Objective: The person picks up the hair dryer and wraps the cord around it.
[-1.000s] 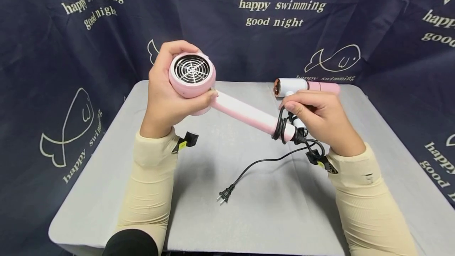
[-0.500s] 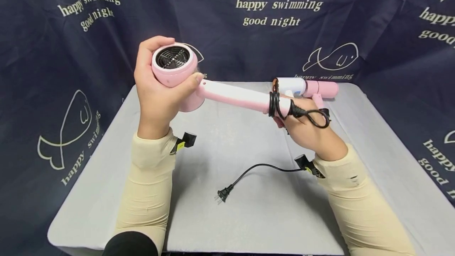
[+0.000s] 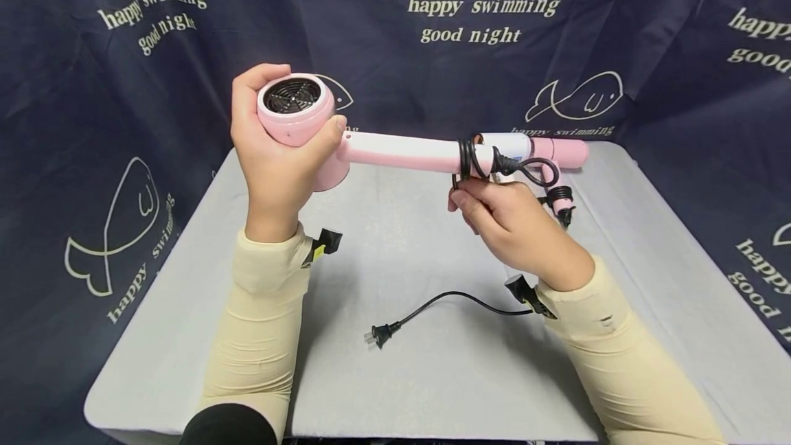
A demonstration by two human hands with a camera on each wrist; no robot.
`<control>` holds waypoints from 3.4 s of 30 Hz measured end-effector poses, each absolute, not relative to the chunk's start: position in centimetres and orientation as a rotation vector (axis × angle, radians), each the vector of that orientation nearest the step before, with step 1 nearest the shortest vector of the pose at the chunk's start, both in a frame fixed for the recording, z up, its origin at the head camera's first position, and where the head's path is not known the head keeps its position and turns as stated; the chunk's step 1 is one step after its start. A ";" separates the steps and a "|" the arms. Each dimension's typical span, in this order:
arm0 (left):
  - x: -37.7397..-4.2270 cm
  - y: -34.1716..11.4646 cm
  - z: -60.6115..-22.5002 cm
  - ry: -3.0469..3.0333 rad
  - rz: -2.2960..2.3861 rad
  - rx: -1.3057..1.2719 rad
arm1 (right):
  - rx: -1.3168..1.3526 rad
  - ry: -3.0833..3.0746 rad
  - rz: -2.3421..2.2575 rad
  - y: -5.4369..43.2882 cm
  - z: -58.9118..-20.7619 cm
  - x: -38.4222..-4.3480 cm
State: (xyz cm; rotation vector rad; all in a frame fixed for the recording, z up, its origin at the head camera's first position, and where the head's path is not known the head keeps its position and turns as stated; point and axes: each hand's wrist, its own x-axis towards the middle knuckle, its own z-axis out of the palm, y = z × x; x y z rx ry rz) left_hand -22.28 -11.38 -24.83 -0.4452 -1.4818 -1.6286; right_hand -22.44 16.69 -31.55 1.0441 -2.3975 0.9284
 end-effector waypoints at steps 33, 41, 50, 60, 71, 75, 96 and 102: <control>-22.3 -11.3 -25.5 -1.916 -1.193 -0.727 | 1.177 -2.536 0.520 18.9 -28.6 -19.4; -22.3 -11.7 -25.5 -1.909 -1.206 -0.972 | 1.260 -2.491 0.581 19.4 -28.6 -20.3; -22.3 -11.9 -25.6 -1.812 -1.364 -1.139 | 1.383 -2.476 0.695 19.8 -28.7 -21.0; -22.2 -12.0 -25.0 -1.547 -1.664 -1.147 | 1.476 -2.422 0.991 19.9 -28.1 -20.8; -22.4 -11.8 -25.1 -1.332 -1.807 -0.954 | 1.328 -2.283 1.416 18.2 -29.6 -21.0; -22.4 -11.6 -25.2 -1.332 -1.819 -0.862 | 1.252 -2.216 1.540 17.7 -30.1 -21.4; -22.4 -10.4 -25.1 -1.404 -1.701 -0.572 | 0.963 -2.544 1.064 16.8 -31.1 -21.1; -22.7 -10.2 -25.3 -1.420 -1.644 -0.541 | 0.876 -2.673 0.882 16.5 -31.0 -20.3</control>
